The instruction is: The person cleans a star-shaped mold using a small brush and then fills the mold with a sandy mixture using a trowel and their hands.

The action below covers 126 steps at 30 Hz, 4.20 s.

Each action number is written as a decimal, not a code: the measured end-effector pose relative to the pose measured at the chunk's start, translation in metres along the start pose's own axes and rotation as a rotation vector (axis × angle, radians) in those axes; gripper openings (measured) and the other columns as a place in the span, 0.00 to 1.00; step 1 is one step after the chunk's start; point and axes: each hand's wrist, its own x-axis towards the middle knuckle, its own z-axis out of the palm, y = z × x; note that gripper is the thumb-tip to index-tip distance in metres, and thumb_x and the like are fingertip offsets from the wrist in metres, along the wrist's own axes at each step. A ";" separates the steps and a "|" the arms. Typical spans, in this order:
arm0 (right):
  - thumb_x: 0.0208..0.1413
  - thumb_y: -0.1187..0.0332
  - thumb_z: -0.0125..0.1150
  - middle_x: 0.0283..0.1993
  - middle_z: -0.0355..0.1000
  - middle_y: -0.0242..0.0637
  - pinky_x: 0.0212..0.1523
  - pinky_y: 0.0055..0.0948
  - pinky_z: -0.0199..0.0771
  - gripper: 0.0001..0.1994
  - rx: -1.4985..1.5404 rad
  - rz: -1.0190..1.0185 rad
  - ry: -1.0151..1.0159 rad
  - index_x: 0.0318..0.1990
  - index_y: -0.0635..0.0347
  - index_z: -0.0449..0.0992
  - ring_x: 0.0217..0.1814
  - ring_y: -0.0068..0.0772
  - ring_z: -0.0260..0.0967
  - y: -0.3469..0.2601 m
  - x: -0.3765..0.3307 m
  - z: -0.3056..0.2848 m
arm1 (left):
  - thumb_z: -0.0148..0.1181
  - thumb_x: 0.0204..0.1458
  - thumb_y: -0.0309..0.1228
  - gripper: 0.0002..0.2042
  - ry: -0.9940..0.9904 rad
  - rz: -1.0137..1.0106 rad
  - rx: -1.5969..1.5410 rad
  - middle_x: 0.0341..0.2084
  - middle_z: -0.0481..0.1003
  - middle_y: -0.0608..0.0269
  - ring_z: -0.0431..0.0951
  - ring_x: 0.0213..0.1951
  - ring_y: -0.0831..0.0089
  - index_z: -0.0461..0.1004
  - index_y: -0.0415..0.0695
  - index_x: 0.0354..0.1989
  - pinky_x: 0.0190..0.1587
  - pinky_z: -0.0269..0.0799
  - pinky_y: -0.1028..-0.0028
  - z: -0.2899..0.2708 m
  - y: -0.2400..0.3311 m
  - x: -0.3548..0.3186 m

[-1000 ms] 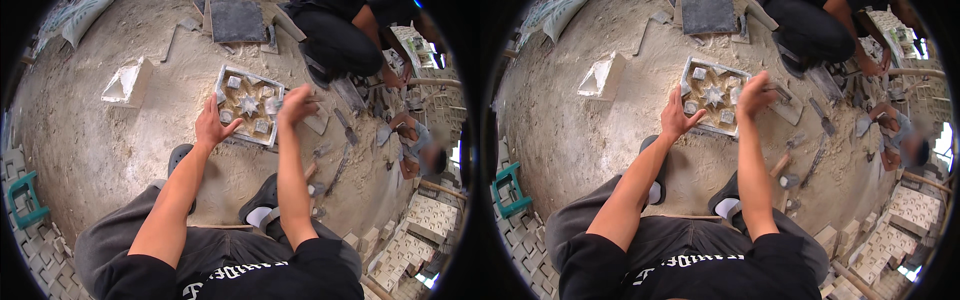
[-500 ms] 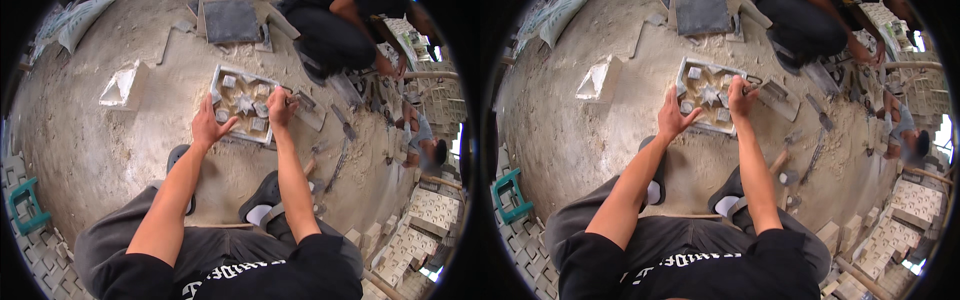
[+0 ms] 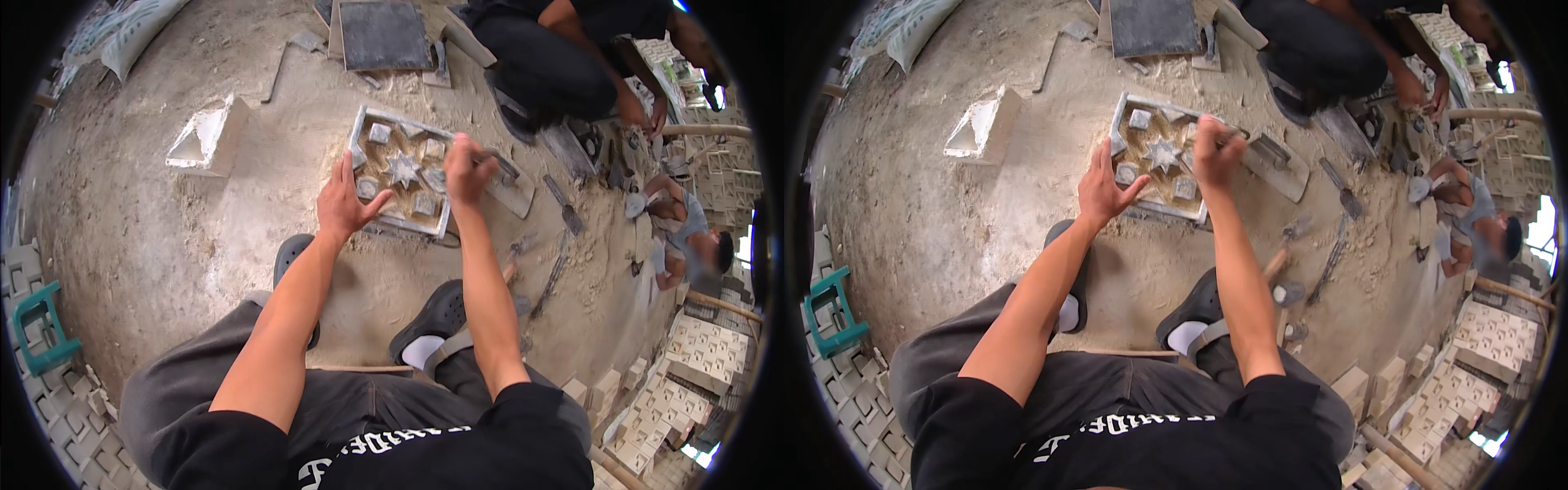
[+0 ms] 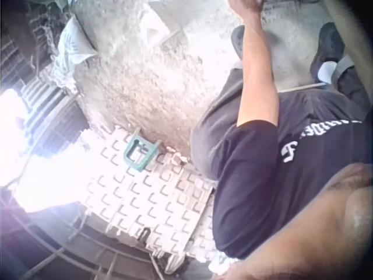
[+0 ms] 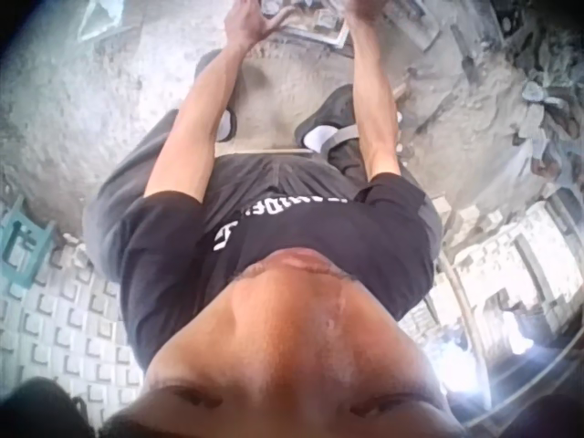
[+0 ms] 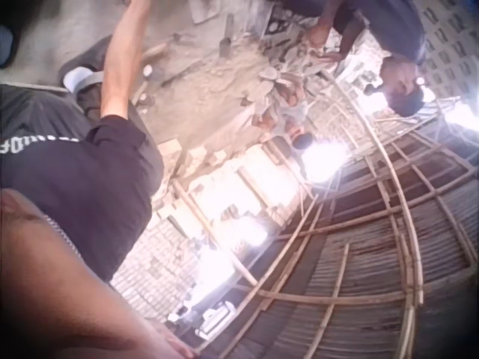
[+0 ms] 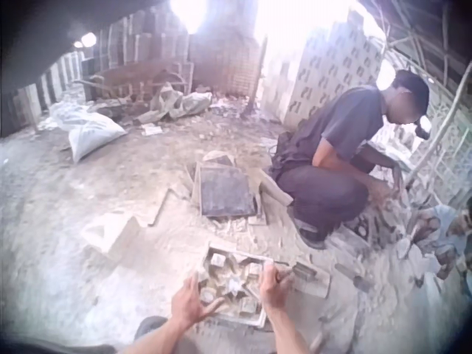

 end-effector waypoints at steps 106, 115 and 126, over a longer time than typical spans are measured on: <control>0.63 0.62 0.51 0.13 0.59 0.27 0.17 0.25 0.52 0.21 -0.037 0.136 0.379 0.15 0.55 0.62 0.14 0.16 0.54 -0.016 0.007 0.106 | 0.45 0.53 0.35 0.27 0.033 -0.284 -0.271 0.40 0.78 0.41 0.79 0.33 0.43 0.60 0.44 0.65 0.39 0.74 0.50 0.009 0.007 0.003; 0.58 0.62 0.58 0.12 0.57 0.27 0.18 0.25 0.52 0.22 0.403 0.129 0.255 0.13 0.51 0.58 0.14 0.19 0.53 -0.064 0.017 0.099 | 0.45 0.51 0.36 0.30 0.016 -0.320 -0.285 0.38 0.78 0.40 0.79 0.33 0.42 0.59 0.44 0.66 0.41 0.73 0.49 0.005 -0.003 -0.001; 0.63 0.62 0.53 0.16 0.60 0.32 0.29 0.29 0.63 0.22 0.499 0.065 0.181 0.15 0.56 0.61 0.20 0.25 0.59 -0.028 -0.017 0.093 | 0.45 0.51 0.36 0.31 0.026 -0.293 -0.256 0.37 0.78 0.38 0.79 0.33 0.41 0.58 0.42 0.66 0.41 0.73 0.49 0.007 -0.004 -0.001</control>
